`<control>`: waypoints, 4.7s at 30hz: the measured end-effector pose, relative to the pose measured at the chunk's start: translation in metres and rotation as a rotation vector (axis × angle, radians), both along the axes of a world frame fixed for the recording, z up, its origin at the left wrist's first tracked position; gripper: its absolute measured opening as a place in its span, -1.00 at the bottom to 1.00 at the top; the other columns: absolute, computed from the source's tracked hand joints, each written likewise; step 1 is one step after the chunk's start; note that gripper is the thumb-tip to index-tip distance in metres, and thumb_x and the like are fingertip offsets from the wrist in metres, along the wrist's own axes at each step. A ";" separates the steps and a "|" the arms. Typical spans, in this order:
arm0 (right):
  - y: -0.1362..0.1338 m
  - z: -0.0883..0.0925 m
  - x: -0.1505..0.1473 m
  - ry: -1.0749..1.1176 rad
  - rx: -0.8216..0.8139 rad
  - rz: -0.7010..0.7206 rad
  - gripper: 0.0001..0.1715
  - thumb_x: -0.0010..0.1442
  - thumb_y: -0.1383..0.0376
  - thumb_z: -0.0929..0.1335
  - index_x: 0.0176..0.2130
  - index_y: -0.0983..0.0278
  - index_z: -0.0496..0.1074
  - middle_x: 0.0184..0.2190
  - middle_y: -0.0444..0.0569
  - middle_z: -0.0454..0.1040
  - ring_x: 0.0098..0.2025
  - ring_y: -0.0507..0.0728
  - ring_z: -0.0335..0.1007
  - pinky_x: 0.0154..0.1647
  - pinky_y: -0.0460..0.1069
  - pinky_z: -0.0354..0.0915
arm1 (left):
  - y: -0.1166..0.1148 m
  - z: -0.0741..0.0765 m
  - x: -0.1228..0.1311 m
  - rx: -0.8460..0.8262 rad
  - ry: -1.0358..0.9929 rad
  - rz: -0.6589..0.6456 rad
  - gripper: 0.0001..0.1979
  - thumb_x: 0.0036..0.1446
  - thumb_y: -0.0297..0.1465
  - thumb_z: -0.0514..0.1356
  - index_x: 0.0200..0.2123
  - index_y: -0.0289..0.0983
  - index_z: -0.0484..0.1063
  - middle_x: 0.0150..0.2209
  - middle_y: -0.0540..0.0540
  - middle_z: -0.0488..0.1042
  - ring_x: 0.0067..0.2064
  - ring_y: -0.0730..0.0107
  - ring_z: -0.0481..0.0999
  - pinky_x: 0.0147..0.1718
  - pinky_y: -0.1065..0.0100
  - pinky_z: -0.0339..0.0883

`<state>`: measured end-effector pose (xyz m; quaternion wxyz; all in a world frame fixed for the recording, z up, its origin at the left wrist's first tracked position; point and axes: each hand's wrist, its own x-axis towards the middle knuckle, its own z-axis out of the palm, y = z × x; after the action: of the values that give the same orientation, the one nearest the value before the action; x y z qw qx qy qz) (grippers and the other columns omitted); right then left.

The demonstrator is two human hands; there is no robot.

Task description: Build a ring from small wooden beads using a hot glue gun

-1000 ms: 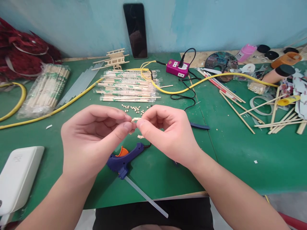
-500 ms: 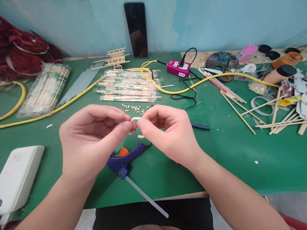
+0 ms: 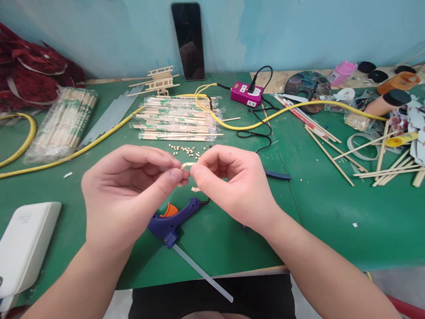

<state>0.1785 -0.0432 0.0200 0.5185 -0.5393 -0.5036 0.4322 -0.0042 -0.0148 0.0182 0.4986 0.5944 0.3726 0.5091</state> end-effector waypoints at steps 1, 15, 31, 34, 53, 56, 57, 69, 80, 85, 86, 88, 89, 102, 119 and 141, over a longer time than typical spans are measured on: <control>0.000 0.000 0.000 0.001 0.004 0.003 -0.80 0.23 0.40 0.53 -0.42 0.20 0.58 -0.53 -0.17 0.57 -0.55 0.00 0.38 -0.60 -0.08 0.27 | 0.000 0.000 0.000 0.002 -0.004 -0.002 -0.80 0.23 -0.59 0.49 -0.24 -0.16 0.67 -0.26 0.00 0.69 -0.25 0.35 0.74 -0.19 0.32 0.75; 0.002 0.002 0.004 -0.002 -0.010 0.047 -0.80 0.18 0.42 0.51 -0.46 0.21 0.58 -0.55 -0.19 0.55 -0.57 -0.02 0.36 -0.61 -0.11 0.26 | 0.001 0.001 0.001 -0.006 -0.001 -0.001 -0.81 0.19 -0.58 0.50 -0.26 -0.18 0.68 -0.29 -0.01 0.70 -0.28 0.35 0.75 -0.22 0.33 0.76; 0.003 0.001 0.005 0.031 -0.041 0.080 -0.79 0.19 0.43 0.51 -0.46 0.21 0.58 -0.54 -0.18 0.56 -0.53 0.00 0.42 -0.53 -0.10 0.44 | 0.001 0.000 0.001 -0.020 0.008 -0.014 -0.82 0.22 -0.55 0.50 -0.26 -0.15 0.67 -0.28 0.00 0.70 -0.28 0.32 0.76 -0.22 0.31 0.77; 0.003 0.002 0.005 0.030 -0.029 0.086 -0.78 0.19 0.44 0.51 -0.47 0.22 0.57 -0.55 -0.19 0.55 -0.54 -0.01 0.41 -0.55 -0.12 0.40 | 0.001 0.001 0.002 -0.015 -0.006 -0.013 -0.83 0.21 -0.56 0.50 -0.25 -0.17 0.67 -0.29 0.00 0.70 -0.29 0.33 0.75 -0.23 0.32 0.76; 0.004 0.002 0.005 0.015 -0.012 0.091 -0.79 0.20 0.46 0.49 -0.46 0.25 0.56 -0.55 -0.22 0.55 -0.54 -0.07 0.39 -0.58 -0.18 0.25 | 0.001 -0.002 0.002 0.023 -0.029 0.000 -0.80 0.17 -0.64 0.48 -0.26 -0.24 0.67 -0.31 -0.04 0.69 -0.31 0.33 0.75 -0.26 0.35 0.76; 0.003 0.002 0.005 0.017 -0.011 0.090 -0.79 0.20 0.47 0.49 -0.46 0.25 0.57 -0.55 -0.22 0.55 -0.54 -0.08 0.37 -0.59 -0.18 0.24 | 0.001 -0.002 0.003 0.021 -0.028 -0.003 -0.81 0.19 -0.63 0.48 -0.25 -0.24 0.67 -0.29 -0.04 0.69 -0.30 0.34 0.74 -0.25 0.35 0.76; 0.003 0.002 0.005 0.017 -0.010 0.091 -0.78 0.20 0.47 0.48 -0.46 0.25 0.56 -0.55 -0.22 0.54 -0.55 -0.08 0.37 -0.59 -0.18 0.24 | 0.001 -0.002 0.003 0.015 -0.033 -0.007 -0.82 0.19 -0.62 0.49 -0.25 -0.24 0.67 -0.29 -0.04 0.69 -0.29 0.35 0.74 -0.24 0.35 0.75; 0.003 -0.003 0.007 -0.038 0.106 0.063 -0.80 0.25 0.46 0.50 -0.39 0.23 0.57 -0.49 -0.21 0.54 -0.47 -0.05 0.37 -0.49 -0.12 0.31 | 0.012 0.003 -0.006 -0.430 -0.250 -0.183 -0.86 0.23 -0.56 0.51 -0.26 -0.26 0.65 -0.31 0.00 0.68 -0.34 0.35 0.78 -0.32 0.40 0.75; 0.002 -0.002 0.009 -0.015 0.104 0.141 -0.83 0.30 0.44 0.51 -0.34 0.22 0.63 -0.44 -0.19 0.60 -0.42 -0.02 0.48 -0.42 -0.12 0.46 | 0.021 0.003 -0.011 -0.813 -0.447 -0.462 -0.87 0.24 -0.60 0.46 -0.19 -0.30 0.67 -0.41 0.03 0.62 -0.40 0.41 0.75 -0.43 0.51 0.71; 0.002 -0.002 0.009 -0.005 0.073 0.146 -0.84 0.31 0.43 0.52 -0.32 0.23 0.66 -0.44 -0.17 0.63 -0.43 -0.01 0.50 -0.43 -0.11 0.46 | 0.020 0.002 -0.010 -0.761 -0.448 -0.422 -0.89 0.25 -0.59 0.46 -0.20 -0.32 0.66 -0.40 0.02 0.60 -0.40 0.47 0.71 -0.39 0.51 0.71; 0.002 -0.002 0.009 -0.006 0.068 0.134 -0.84 0.32 0.42 0.52 -0.32 0.23 0.67 -0.44 -0.16 0.63 -0.43 -0.01 0.50 -0.44 -0.11 0.45 | 0.020 0.002 -0.009 -0.736 -0.437 -0.392 -0.88 0.24 -0.59 0.47 -0.21 -0.31 0.65 -0.38 0.02 0.60 -0.38 0.47 0.72 -0.38 0.52 0.71; 0.002 -0.003 0.009 -0.005 0.071 0.097 -0.84 0.33 0.41 0.53 -0.31 0.22 0.69 -0.44 -0.16 0.64 -0.45 -0.01 0.49 -0.48 -0.12 0.43 | 0.019 0.002 -0.008 -0.667 -0.407 -0.328 -0.86 0.22 -0.59 0.51 -0.23 -0.31 0.65 -0.34 0.03 0.61 -0.35 0.46 0.74 -0.37 0.53 0.70; 0.001 -0.004 0.008 0.000 0.080 0.071 -0.85 0.33 0.41 0.53 -0.31 0.21 0.69 -0.45 -0.17 0.64 -0.47 -0.02 0.48 -0.51 -0.12 0.41 | 0.018 0.002 -0.008 -0.627 -0.389 -0.298 -0.85 0.21 -0.58 0.52 -0.24 -0.31 0.65 -0.32 0.03 0.61 -0.34 0.45 0.74 -0.36 0.53 0.70; -0.002 -0.002 0.002 -0.100 0.138 -0.005 -0.85 0.30 0.40 0.55 -0.32 0.18 0.68 -0.41 -0.11 0.71 -0.42 0.07 0.62 -0.45 -0.05 0.54 | 0.002 0.005 0.003 -0.212 -0.092 0.009 -0.75 0.08 -0.48 0.63 -0.30 -0.16 0.65 -0.29 0.04 0.66 -0.25 0.38 0.71 -0.22 0.38 0.71; -0.002 -0.003 0.000 -0.128 0.138 0.000 -0.84 0.29 0.40 0.54 -0.35 0.19 0.68 -0.47 -0.13 0.68 -0.48 0.04 0.56 -0.49 -0.07 0.47 | 0.001 0.007 0.003 -0.210 -0.045 0.020 -0.77 0.13 -0.50 0.59 -0.32 -0.16 0.62 -0.31 0.05 0.63 -0.28 0.42 0.68 -0.30 0.41 0.67; -0.002 -0.002 0.001 -0.191 0.144 -0.002 -0.81 0.29 0.38 0.53 -0.39 0.19 0.64 -0.50 -0.14 0.64 -0.52 0.03 0.46 -0.52 -0.08 0.42 | 0.001 0.007 0.002 -0.132 -0.017 0.016 -0.77 0.12 -0.57 0.56 -0.31 -0.17 0.63 -0.31 0.04 0.63 -0.25 0.41 0.68 -0.28 0.42 0.68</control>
<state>0.1794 -0.0457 0.0183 0.5061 -0.5398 -0.5798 0.3410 -0.0021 -0.0140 0.0247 0.5356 0.5530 0.4059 0.4926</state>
